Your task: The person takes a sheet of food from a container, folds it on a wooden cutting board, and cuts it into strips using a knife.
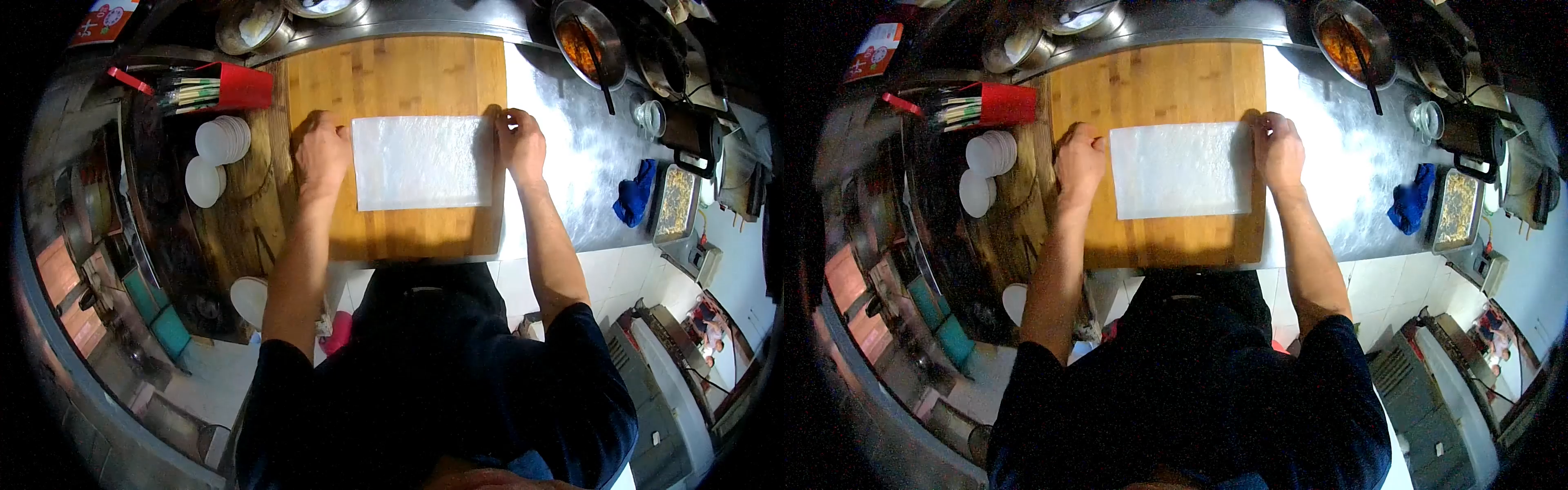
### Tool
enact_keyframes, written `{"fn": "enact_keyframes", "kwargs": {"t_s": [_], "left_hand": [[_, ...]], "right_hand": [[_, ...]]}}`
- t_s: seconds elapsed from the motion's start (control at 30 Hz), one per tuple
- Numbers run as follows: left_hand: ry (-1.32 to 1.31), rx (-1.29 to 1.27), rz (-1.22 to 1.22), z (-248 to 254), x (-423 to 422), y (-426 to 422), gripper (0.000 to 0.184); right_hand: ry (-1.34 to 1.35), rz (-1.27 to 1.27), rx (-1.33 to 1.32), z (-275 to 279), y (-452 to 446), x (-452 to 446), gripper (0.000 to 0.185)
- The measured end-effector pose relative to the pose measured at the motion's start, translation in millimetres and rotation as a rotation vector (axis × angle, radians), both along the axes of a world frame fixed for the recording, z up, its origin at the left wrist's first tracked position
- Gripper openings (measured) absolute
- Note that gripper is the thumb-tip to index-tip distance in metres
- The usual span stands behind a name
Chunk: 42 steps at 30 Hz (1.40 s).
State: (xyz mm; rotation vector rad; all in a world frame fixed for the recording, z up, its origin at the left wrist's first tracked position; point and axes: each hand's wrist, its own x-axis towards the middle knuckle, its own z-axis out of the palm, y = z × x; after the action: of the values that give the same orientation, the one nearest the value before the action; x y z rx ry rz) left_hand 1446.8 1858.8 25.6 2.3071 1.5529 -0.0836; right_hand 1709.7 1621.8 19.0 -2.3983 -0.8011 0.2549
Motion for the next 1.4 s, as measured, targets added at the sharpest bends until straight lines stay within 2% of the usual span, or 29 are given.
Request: {"fn": "enact_keyframes", "kwargs": {"t_s": [0.07,0.13,0.17,0.2,0.27,0.37,0.5,0.57,0.67,0.73,0.93,1.17,1.4], "left_hand": [[-0.050,0.031,-0.069,3.9,-13.7,-8.5,0.023],[-0.095,-0.085,-0.451,23.2,-29.1,-28.4,0.021],[-0.057,-0.278,-0.493,25.4,-35.1,-43.8,0.019],[0.007,-0.355,-0.594,21.2,-44.6,-59.4,0.024],[0.110,-0.296,-0.781,26.4,-52.7,-82.1,0.031],[0.124,-0.225,-0.837,23.7,-63.3,-88.0,0.036],[0.084,-0.316,-0.659,27.6,-63.1,-86.0,0.040],[-0.140,-0.059,-0.758,28.8,-54.8,-80.4,0.049],[-0.055,0.042,-0.830,8.2,-50.1,-78.1,0.055],[-0.063,0.040,-0.794,4.0,-58.0,-80.5,0.054],[-0.067,0.098,-0.727,-6.8,-73.7,-80.7,0.050],[-0.076,0.169,-0.645,-3.5,-81.6,-80.4,0.042],[-0.090,0.115,-0.605,2.9,-84.4,-81.6,0.041]], "right_hand": [[0.024,0.033,0.018,12.8,-21.2,-10.1,0.014],[0.123,0.318,-0.067,10.2,-56.0,-20.3,0.018],[0.144,0.454,-0.050,12.1,-69.6,-30.0,0.021],[0.162,0.590,-0.031,16.2,-80.4,-39.6,0.023],[0.056,0.735,-0.083,22.0,-89.3,-57.2,0.026],[0.082,0.802,-0.127,18.8,-96.4,-65.5,0.032],[0.064,0.765,-0.077,37.8,-79.3,-66.1,0.032],[0.057,0.745,-0.081,39.4,-63.0,-74.6,0.035],[-0.101,0.739,0.046,27.7,-21.9,-87.1,0.033],[-0.111,0.786,0.041,22.0,7.1,-97.3,0.045],[-0.143,0.872,-0.006,-19.6,59.7,-130.2,0.056],[-0.138,0.952,0.016,-26.2,77.5,-138.1,0.057],[-0.189,0.873,0.052,-21.2,73.8,-148.6,0.059]]}}
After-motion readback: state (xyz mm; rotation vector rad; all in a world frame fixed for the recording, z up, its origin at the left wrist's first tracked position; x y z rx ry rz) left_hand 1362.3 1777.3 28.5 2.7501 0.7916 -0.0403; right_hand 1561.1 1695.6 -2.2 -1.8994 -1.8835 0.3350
